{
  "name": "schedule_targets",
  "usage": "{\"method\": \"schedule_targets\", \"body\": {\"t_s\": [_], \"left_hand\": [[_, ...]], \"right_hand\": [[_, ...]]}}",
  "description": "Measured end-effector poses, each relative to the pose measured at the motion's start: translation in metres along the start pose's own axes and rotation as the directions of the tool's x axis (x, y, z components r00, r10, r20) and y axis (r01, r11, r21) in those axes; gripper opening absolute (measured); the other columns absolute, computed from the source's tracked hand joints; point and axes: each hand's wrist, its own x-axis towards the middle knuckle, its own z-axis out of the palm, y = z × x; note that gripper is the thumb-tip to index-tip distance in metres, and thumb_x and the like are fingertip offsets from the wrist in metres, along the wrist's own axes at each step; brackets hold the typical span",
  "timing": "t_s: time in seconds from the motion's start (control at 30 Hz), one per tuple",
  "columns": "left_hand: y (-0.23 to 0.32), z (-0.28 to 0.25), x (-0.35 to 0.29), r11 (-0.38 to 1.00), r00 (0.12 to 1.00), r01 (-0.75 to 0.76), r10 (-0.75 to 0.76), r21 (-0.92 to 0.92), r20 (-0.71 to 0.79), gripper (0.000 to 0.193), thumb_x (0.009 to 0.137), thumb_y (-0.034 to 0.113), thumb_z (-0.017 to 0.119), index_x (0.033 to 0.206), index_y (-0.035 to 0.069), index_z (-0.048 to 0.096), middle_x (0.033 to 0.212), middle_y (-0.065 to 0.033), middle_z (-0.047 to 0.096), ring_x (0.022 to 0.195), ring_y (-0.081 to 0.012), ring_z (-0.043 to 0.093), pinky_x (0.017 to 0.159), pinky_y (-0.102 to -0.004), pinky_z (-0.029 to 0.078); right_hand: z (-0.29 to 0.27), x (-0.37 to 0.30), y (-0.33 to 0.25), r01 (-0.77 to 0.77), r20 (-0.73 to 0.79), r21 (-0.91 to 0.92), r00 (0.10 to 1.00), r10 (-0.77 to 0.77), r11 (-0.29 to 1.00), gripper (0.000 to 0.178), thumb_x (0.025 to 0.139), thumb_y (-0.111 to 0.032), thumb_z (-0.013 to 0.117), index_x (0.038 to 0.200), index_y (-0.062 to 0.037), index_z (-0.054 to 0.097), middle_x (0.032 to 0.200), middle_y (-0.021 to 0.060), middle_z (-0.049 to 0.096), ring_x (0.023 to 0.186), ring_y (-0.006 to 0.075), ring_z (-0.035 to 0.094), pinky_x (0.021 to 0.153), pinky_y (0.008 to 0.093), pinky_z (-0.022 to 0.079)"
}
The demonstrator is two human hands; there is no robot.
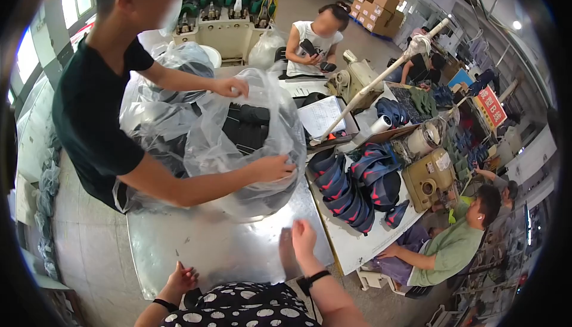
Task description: Operating a toe-lasting machine to shape and attach the uppers of sports shoes to the inner sole.
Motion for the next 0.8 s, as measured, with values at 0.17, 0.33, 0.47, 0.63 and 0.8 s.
{"method": "schedule_targets", "body": {"t_s": [0.17,0.33,0.47,0.63,0.8], "left_hand": [[0.036,-0.026,-0.029,0.891,0.977,-0.088,-0.010,0.446,0.212,0.048,0.096,0.047,0.048,0.108,0.004,0.065,0.077,-0.0061,0.068,0.075,-0.0260,0.067,0.064,-0.0378,0.052],[0.027,-0.010,-0.057,0.688,0.959,-0.247,0.072,0.682,0.275,0.045,0.097,0.043,0.047,0.115,0.003,0.061,0.086,-0.0125,0.069,0.077,-0.0254,0.068,0.067,-0.0356,0.054],[0.029,-0.033,-0.045,0.692,0.949,-0.265,0.065,0.671,0.308,0.044,0.099,0.040,0.045,0.112,0.002,0.063,0.084,-0.0128,0.070,0.074,-0.0233,0.069,0.065,-0.0332,0.054],[0.021,-0.020,-0.053,0.685,0.948,-0.299,0.137,0.664,0.286,0.042,0.099,0.035,0.044,0.108,0.000,0.065,0.081,-0.0141,0.070,0.069,-0.0235,0.069,0.060,-0.0321,0.056],[0.020,-0.012,-0.054,0.660,0.945,-0.327,0.237,0.677,0.225,0.039,0.097,0.029,0.044,0.099,-0.003,0.067,0.074,-0.0161,0.069,0.061,-0.0258,0.069,0.053,-0.0335,0.056]], "right_hand": [[0.020,0.056,-0.145,0.212,-0.229,0.283,0.962,-0.149,0.935,0.015,0.091,-0.006,0.057,0.105,-0.0017,0.054,0.091,0.0068,0.056,0.083,0.0133,0.056,0.067,0.0278,0.046],[0.015,0.046,-0.195,0.531,-0.193,0.183,0.845,-0.499,0.828,0.010,0.085,-0.005,0.062,0.093,-0.0050,0.057,0.078,0.0073,0.057,0.071,0.0225,0.057,0.063,0.0320,0.046],[0.038,-0.013,-0.173,0.685,0.186,0.186,0.679,-0.710,0.704,0.008,0.080,-0.011,0.066,0.077,-0.0083,0.059,0.075,0.0065,0.058,0.070,0.0259,0.059,0.058,0.0350,0.047],[0.034,-0.055,-0.150,0.617,0.347,0.214,0.677,-0.649,0.758,0.012,0.079,-0.015,0.067,0.072,-0.0094,0.059,0.074,0.0046,0.059,0.067,0.0247,0.060,0.056,0.0359,0.048],[0.026,-0.045,-0.125,0.511,0.314,0.140,0.789,-0.527,0.848,0.012,0.079,-0.015,0.068,0.073,-0.0088,0.060,0.074,0.0050,0.060,0.068,0.0254,0.060,0.057,0.0347,0.049]]}}
